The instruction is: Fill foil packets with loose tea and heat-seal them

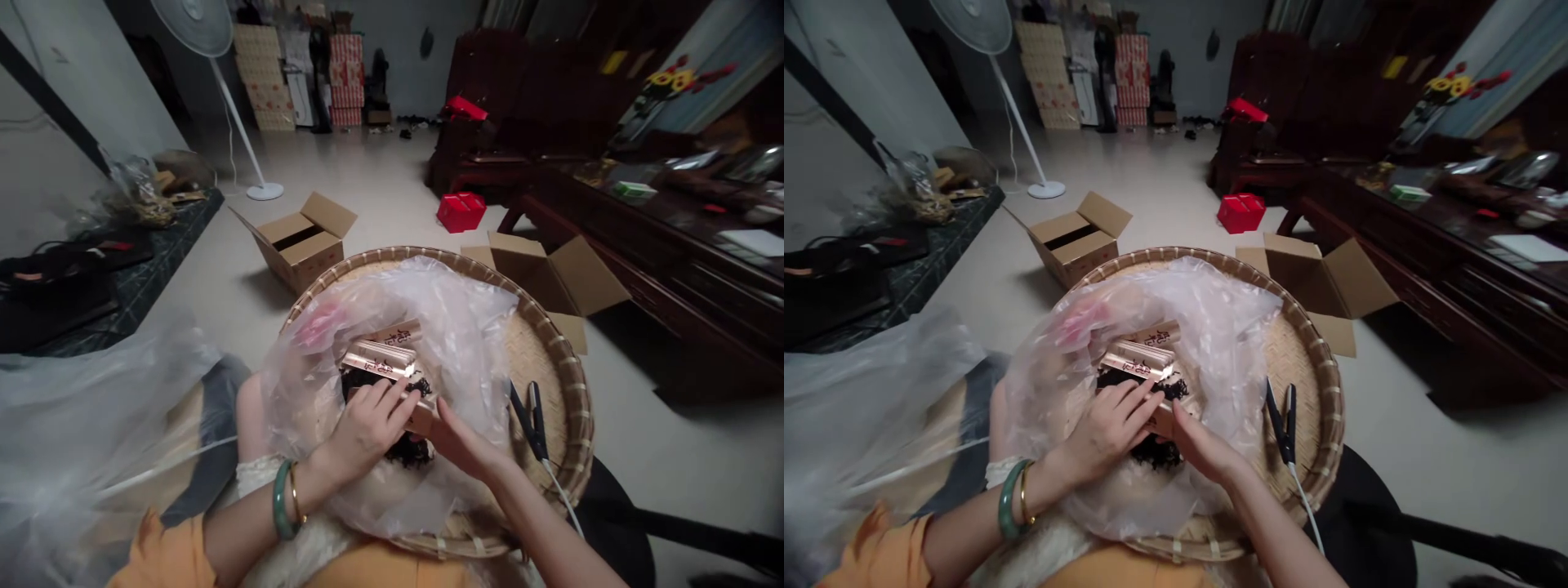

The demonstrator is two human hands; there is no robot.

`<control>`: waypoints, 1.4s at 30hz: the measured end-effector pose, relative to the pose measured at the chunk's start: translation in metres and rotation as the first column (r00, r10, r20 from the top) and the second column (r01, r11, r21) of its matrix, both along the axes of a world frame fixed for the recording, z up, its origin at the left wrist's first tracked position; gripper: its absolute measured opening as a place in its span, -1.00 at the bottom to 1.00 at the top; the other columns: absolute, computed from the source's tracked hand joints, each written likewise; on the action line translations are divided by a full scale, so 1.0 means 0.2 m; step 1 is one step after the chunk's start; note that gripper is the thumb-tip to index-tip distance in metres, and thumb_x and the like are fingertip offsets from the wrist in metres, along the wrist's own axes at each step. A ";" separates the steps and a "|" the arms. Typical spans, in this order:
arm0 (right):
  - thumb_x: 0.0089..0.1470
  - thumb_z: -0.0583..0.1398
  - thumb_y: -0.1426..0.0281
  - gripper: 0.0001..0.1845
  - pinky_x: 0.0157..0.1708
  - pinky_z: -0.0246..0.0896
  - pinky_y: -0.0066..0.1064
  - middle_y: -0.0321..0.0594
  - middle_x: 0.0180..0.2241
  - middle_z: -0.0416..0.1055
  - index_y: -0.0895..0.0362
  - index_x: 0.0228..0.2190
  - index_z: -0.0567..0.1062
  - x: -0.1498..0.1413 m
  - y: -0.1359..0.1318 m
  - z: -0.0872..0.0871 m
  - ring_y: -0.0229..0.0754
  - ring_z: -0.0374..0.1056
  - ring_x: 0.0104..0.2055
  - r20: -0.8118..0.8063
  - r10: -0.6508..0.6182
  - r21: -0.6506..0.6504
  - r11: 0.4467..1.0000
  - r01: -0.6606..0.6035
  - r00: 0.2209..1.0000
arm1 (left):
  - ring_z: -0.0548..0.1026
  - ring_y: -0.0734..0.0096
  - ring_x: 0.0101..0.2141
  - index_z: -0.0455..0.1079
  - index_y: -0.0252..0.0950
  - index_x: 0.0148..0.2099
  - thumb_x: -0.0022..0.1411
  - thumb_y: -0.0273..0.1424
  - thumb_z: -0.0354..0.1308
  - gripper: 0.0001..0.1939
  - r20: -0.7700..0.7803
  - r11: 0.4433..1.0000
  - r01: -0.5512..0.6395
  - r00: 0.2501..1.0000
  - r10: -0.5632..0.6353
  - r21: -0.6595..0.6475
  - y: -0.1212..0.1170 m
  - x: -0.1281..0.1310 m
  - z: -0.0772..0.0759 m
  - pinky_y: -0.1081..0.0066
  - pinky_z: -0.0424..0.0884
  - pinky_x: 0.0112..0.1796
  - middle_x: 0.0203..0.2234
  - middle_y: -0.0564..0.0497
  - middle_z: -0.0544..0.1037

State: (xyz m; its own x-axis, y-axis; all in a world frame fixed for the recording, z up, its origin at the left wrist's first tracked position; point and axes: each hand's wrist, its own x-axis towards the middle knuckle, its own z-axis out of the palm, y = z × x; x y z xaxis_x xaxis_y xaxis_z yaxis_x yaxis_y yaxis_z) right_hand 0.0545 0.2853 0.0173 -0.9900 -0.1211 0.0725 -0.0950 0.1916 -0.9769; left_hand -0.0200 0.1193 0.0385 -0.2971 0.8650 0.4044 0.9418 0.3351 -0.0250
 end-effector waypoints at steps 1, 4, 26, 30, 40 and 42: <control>0.29 -0.22 0.09 -0.36 -0.34 0.37 -0.26 -0.06 -0.24 0.52 0.16 -0.14 0.51 0.00 0.01 0.00 -0.18 0.44 -0.26 0.077 0.001 -0.088 0.996 0.006 0.997 | 0.41 0.12 -0.04 0.25 -0.36 0.15 0.31 -0.39 -0.02 -0.61 0.019 1.000 0.017 1.000 -0.017 -0.004 0.01 -0.01 -0.01 0.22 0.36 -0.18 0.07 -0.24 0.41; 0.22 -0.26 -0.05 -0.26 -0.27 0.32 -0.17 -0.02 -0.19 0.49 0.14 -0.14 0.51 -0.01 0.01 0.00 -0.08 0.40 -0.17 0.326 0.126 -0.350 0.937 -0.004 0.937 | 0.41 0.08 -0.02 0.23 -0.38 0.16 0.27 -0.39 0.03 -0.58 0.081 1.000 0.029 0.996 -0.028 -0.012 0.00 -0.02 -0.04 0.19 0.39 -0.15 0.05 -0.27 0.41; 0.21 -0.10 -0.02 -0.38 -0.09 0.32 -0.14 0.03 -0.03 0.42 0.14 -0.03 0.45 -0.07 0.17 0.18 -0.06 0.38 -0.03 0.357 0.024 -0.290 0.953 0.087 0.934 | 0.47 0.19 -0.07 0.25 -0.25 0.11 0.10 -0.52 0.17 -0.50 0.502 0.948 -0.205 0.863 0.057 0.244 -0.18 -0.16 -0.10 0.17 0.45 -0.07 -0.08 -0.12 0.50; -0.02 0.29 0.25 -0.33 0.12 0.11 -0.01 0.06 0.20 0.15 0.06 0.13 0.31 -0.06 0.05 0.06 0.11 0.12 0.21 0.175 0.022 0.446 0.890 -0.099 0.984 | 0.52 0.26 -0.14 0.28 -0.25 0.08 0.12 -0.45 0.19 -0.55 0.595 0.918 -0.288 0.801 0.074 0.274 -0.21 -0.17 -0.14 0.24 0.49 -0.11 -0.11 -0.09 0.51; 0.11 0.15 0.42 -0.56 -0.21 0.31 0.03 0.04 0.10 0.20 -0.10 0.03 0.33 -0.09 -0.23 -0.10 0.23 0.19 0.06 0.052 0.142 0.949 0.300 -0.093 0.988 | 0.55 0.34 -0.25 0.30 -0.25 0.06 0.14 -0.36 0.22 -0.57 0.676 0.900 -0.347 0.732 0.084 0.263 -0.23 -0.18 -0.13 0.27 0.53 -0.16 -0.12 -0.07 0.51; 0.14 0.10 0.45 -0.70 -0.30 0.33 -0.10 0.02 -0.03 0.28 -0.05 -0.08 0.40 -0.07 -0.22 -0.09 0.14 0.23 -0.04 0.052 0.116 0.955 0.286 -0.084 0.992 | 0.54 0.33 -0.23 0.30 -0.24 0.06 0.15 -0.35 0.21 -0.58 0.678 0.903 -0.338 0.731 0.074 0.265 -0.23 -0.19 -0.13 0.27 0.53 -0.16 -0.12 -0.07 0.51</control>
